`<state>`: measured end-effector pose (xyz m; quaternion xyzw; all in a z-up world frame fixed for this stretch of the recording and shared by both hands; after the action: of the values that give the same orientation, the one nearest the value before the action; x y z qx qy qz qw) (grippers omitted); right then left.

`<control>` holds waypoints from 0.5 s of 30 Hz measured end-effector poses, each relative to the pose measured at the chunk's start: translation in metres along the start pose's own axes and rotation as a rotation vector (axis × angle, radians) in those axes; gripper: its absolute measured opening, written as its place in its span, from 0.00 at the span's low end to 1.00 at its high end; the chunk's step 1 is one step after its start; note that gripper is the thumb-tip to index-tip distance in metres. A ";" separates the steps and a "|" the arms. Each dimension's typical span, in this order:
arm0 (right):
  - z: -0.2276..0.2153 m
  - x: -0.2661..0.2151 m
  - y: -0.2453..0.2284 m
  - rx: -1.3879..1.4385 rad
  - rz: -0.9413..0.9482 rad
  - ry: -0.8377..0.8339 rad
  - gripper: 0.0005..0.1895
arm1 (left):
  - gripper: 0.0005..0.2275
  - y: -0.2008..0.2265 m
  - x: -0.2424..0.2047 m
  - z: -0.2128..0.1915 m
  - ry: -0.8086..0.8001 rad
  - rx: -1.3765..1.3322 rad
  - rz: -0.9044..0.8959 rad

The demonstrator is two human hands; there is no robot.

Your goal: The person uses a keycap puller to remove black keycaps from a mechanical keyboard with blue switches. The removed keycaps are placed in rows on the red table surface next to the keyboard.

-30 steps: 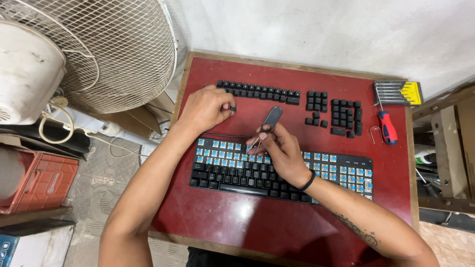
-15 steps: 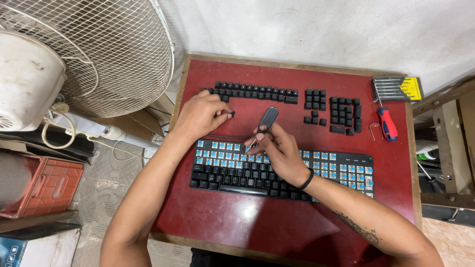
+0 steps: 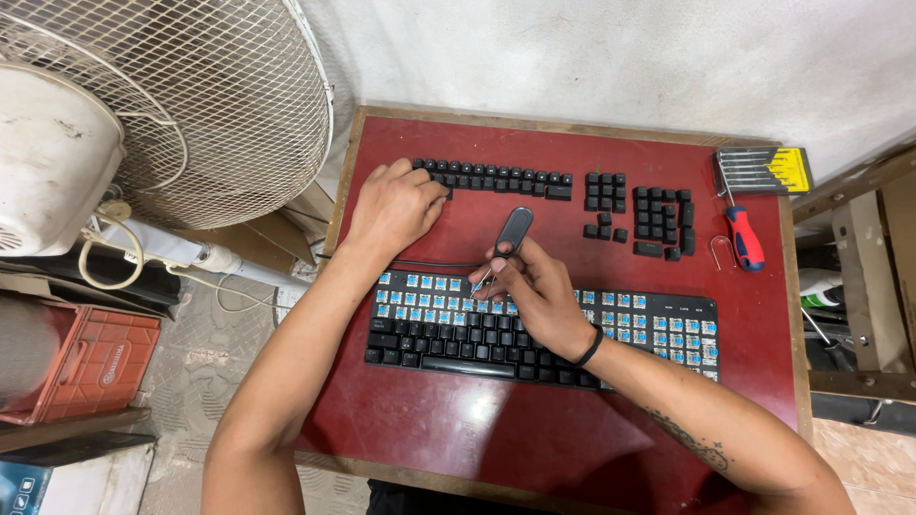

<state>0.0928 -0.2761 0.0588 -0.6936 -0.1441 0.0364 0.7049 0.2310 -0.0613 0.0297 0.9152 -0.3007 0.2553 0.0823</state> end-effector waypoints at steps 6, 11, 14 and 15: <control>0.000 0.000 0.000 -0.005 -0.006 -0.001 0.12 | 0.06 0.000 0.004 -0.004 0.012 0.006 -0.012; 0.000 0.000 0.000 -0.008 -0.014 0.008 0.11 | 0.06 0.007 0.005 -0.026 0.030 -0.026 -0.022; 0.000 0.000 0.000 -0.013 -0.007 0.006 0.12 | 0.04 0.021 0.001 -0.056 0.065 -0.064 -0.048; 0.000 0.001 0.000 -0.018 -0.009 -0.002 0.12 | 0.04 0.026 -0.002 -0.066 0.057 -0.133 -0.074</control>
<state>0.0936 -0.2762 0.0590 -0.6991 -0.1482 0.0328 0.6987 0.1869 -0.0614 0.0854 0.9106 -0.2806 0.2576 0.1607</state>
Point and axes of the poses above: each hand's wrist, its own x-axis towards the middle knuckle, its own z-axis out of the palm, y = z × x, the point moved 9 cm from there along x, towards the middle knuckle, and after that the axes turned 4 degrees about -x, right-handed, at the moved point
